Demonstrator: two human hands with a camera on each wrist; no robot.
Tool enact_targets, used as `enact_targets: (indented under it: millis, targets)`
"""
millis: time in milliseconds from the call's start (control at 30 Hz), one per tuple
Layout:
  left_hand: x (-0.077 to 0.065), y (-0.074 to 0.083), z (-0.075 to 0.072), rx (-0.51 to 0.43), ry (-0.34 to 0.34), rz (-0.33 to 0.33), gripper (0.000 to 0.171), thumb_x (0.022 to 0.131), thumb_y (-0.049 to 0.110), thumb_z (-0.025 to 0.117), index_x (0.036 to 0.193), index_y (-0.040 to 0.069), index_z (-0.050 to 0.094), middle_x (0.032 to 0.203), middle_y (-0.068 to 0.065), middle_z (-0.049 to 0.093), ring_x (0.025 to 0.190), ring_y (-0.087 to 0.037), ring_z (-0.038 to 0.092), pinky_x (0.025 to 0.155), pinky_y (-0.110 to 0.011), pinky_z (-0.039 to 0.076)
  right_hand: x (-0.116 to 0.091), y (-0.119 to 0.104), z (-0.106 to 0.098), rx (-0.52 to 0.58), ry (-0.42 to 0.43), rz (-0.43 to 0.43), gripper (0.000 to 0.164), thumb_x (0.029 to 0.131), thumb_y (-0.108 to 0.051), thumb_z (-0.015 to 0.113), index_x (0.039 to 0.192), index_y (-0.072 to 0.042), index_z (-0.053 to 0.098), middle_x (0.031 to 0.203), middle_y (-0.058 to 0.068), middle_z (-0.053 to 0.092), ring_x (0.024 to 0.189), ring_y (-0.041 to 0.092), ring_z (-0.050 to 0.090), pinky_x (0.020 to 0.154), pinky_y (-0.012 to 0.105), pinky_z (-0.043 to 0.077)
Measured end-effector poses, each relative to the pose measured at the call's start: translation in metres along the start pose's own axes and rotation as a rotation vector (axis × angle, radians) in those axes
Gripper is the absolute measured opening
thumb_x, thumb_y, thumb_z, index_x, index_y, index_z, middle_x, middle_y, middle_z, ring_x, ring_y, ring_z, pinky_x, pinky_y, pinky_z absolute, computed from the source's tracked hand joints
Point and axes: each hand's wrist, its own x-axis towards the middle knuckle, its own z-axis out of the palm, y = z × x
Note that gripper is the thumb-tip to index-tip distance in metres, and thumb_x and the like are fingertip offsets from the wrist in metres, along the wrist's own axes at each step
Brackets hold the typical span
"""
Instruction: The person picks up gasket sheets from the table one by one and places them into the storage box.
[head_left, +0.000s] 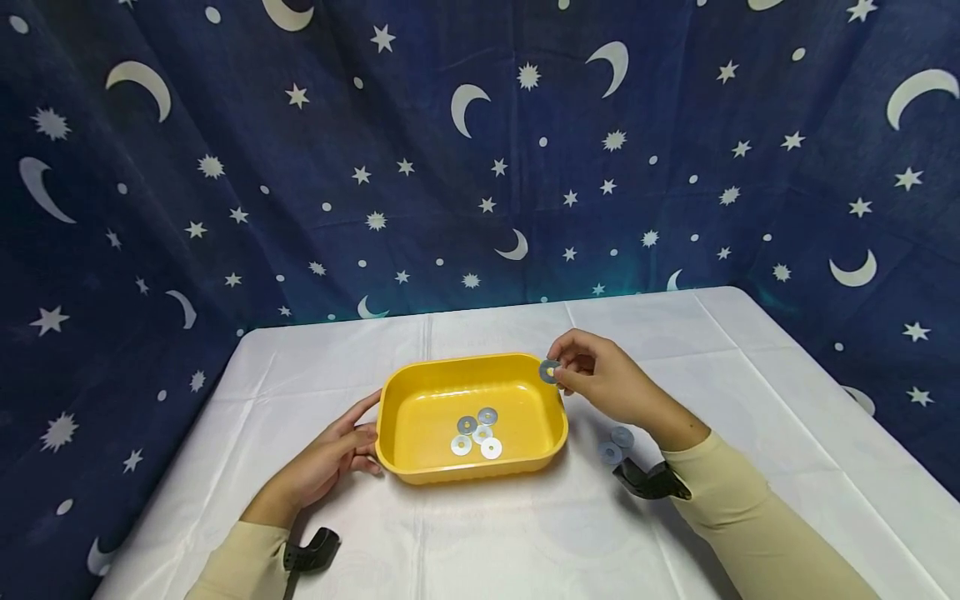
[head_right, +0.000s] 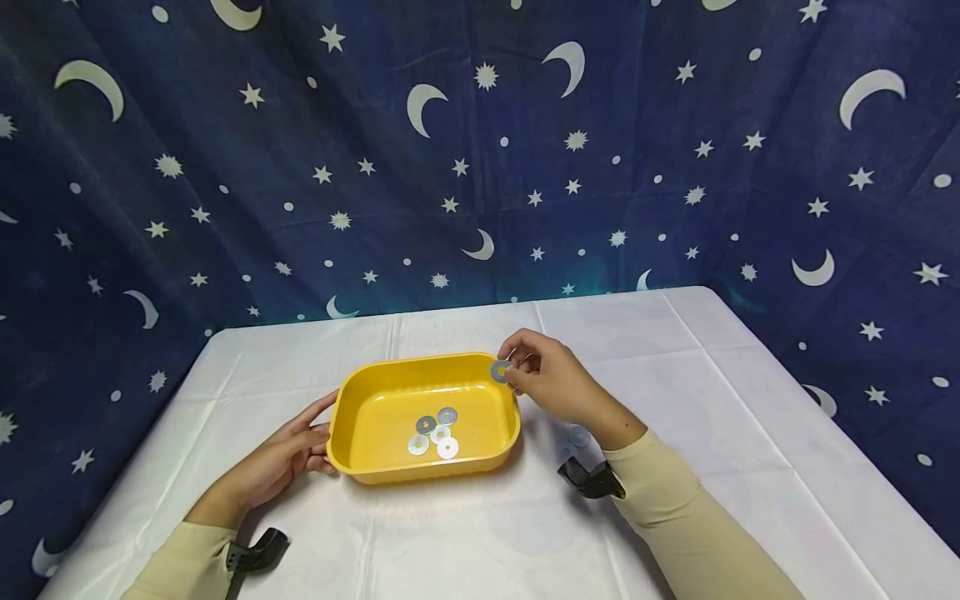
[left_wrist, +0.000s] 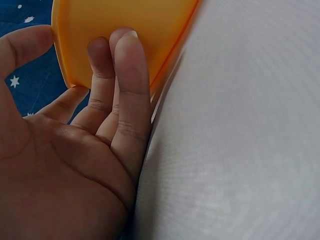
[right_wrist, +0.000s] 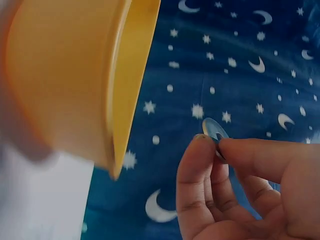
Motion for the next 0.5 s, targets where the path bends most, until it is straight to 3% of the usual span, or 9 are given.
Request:
enact_targets:
  millis: [233, 500]
  targets:
    - [-0.001, 0.001, -0.001, -0.007, 0.0, -0.001, 0.072, 0.103, 0.022, 0.049, 0.162, 0.018, 0.007, 0.146, -0.024, 0.048, 0.09, -0.012, 0.069, 0.081, -0.029, 0.061, 0.007, -0.012, 0.032, 0.09, -0.03, 0.002, 0.018, 0.094, 0.001, 0.063, 0.111, -0.006, 0.06, 0.091, 0.012, 0.057, 0.078, 0.022, 0.064, 0.075, 0.033, 0.061]
    - [0.0, 0.001, 0.0, -0.004, 0.022, -0.034, 0.073, 0.103, 0.021, 0.051, 0.162, 0.022, 0.008, 0.148, -0.029, 0.041, 0.09, -0.012, 0.067, 0.081, -0.027, 0.061, 0.015, -0.016, 0.075, 0.166, -0.06, -0.05, 0.019, 0.091, 0.004, 0.065, 0.109, -0.002, 0.061, 0.086, 0.011, 0.056, 0.073, 0.028, 0.064, 0.074, 0.043, 0.061]
